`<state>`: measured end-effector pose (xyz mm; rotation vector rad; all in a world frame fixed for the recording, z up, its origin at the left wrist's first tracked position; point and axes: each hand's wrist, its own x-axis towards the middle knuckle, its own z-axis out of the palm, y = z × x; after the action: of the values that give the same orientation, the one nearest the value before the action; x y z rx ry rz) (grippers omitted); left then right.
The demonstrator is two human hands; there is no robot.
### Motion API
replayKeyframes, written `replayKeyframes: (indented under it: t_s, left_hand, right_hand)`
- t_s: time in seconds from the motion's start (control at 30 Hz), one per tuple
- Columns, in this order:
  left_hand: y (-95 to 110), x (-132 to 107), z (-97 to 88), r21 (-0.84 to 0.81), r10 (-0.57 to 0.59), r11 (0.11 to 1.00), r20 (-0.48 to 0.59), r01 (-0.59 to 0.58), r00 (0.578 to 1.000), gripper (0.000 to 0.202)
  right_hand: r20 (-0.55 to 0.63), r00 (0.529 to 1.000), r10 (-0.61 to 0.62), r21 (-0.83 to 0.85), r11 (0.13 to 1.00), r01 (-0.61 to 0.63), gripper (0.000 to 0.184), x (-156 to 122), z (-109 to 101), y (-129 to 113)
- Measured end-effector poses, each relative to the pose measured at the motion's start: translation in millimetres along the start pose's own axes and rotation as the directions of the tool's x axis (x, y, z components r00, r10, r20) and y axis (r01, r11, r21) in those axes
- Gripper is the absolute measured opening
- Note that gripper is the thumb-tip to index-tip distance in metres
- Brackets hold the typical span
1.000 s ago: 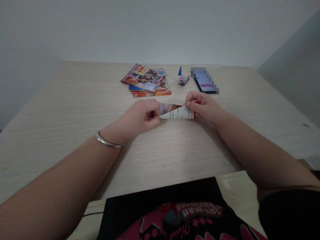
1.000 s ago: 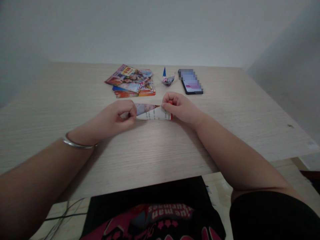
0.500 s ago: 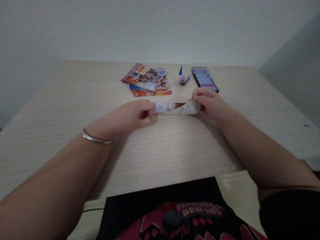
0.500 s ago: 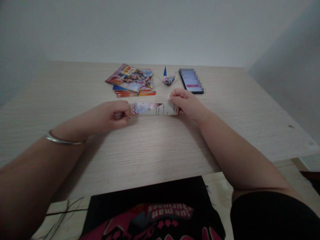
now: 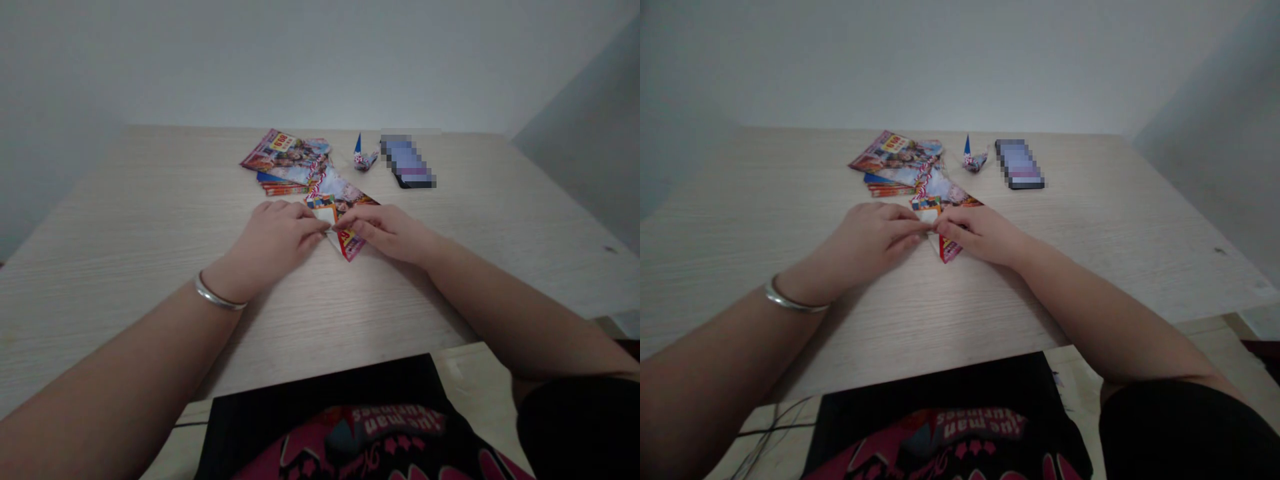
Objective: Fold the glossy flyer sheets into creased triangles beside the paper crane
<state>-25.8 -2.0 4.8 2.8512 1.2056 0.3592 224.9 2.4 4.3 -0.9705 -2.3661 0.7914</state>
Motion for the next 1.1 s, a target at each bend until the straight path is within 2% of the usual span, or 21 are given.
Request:
replayKeyframes:
  t_s: [0.1, 0.2, 0.43, 0.57, 0.67, 0.73, 0.83, 0.93, 1.03, 1.1]
  left_hand:
    - [5, -1, -1.1, 0.064, -0.013, 0.998, 0.02, 0.012, 1.0, 0.037]
    - [7, -3, -2.4, 0.082, -0.033, 0.996, 0.017, 0.031, 0.999, 0.037]
    - [11, -3, -6.2, 0.135, -0.191, 0.974, 0.036, 0.184, 0.981, 0.044]
    - [6, -7, 4.5, 0.169, -0.118, 0.98, 0.073, 0.104, 0.99, 0.055]
    - [-2, -12, 16.0, 0.167, -0.044, 0.986, 0.076, 0.031, 0.996, 0.061]
    - [-6, -14, 19.9, 0.166, -0.051, 0.985, 0.073, 0.038, 0.996, 0.06]
    - [-9, -13, 17.6, 0.179, -0.091, 0.981, 0.061, 0.079, 0.994, 0.053]
    - [-9, -9, 11.3, 0.149, -0.063, 0.988, 0.069, 0.052, 0.996, 0.049]
    - [-10, -6, 7.8, 0.113, -0.025, 0.993, 0.078, 0.017, 0.997, 0.049]
    - [-10, -4, 7.0, 0.093, -0.002, 0.996, 0.075, -0.005, 0.997, 0.048]
  right_hand:
    - [-0.057, 0.998, -0.022, -0.121, 0.992, 0.015, 0.027, 2, -6, 12]
    - [-0.019, 0.995, -0.096, -0.282, 0.956, 0.087, 0.033, 3, -14, 25]
    - [0.085, 0.996, -0.028, -0.364, 0.93, 0.057, 0.024, 2, -18, 28]
    - [0.125, 0.989, -0.082, -0.42, 0.898, 0.128, 0.043, -1, -18, 25]
    - [0.157, 0.98, -0.119, -0.481, 0.858, 0.181, 0.039, -4, -20, 24]
    - [0.175, 0.973, -0.152, -0.52, 0.825, 0.223, 0.037, -6, -23, 25]
    - [0.195, 0.959, -0.205, -0.552, 0.785, 0.28, 0.039, -7, -26, 27]
    - [0.197, 0.95, -0.243, -0.573, 0.757, 0.313, 0.034, -5, -25, 27]
    - [0.175, 0.957, -0.231, -0.603, 0.743, 0.29, 0.028, -4, -22, 23]
    - [0.158, 0.972, -0.177, -0.608, 0.758, 0.236, 0.026, -4, -20, 17]
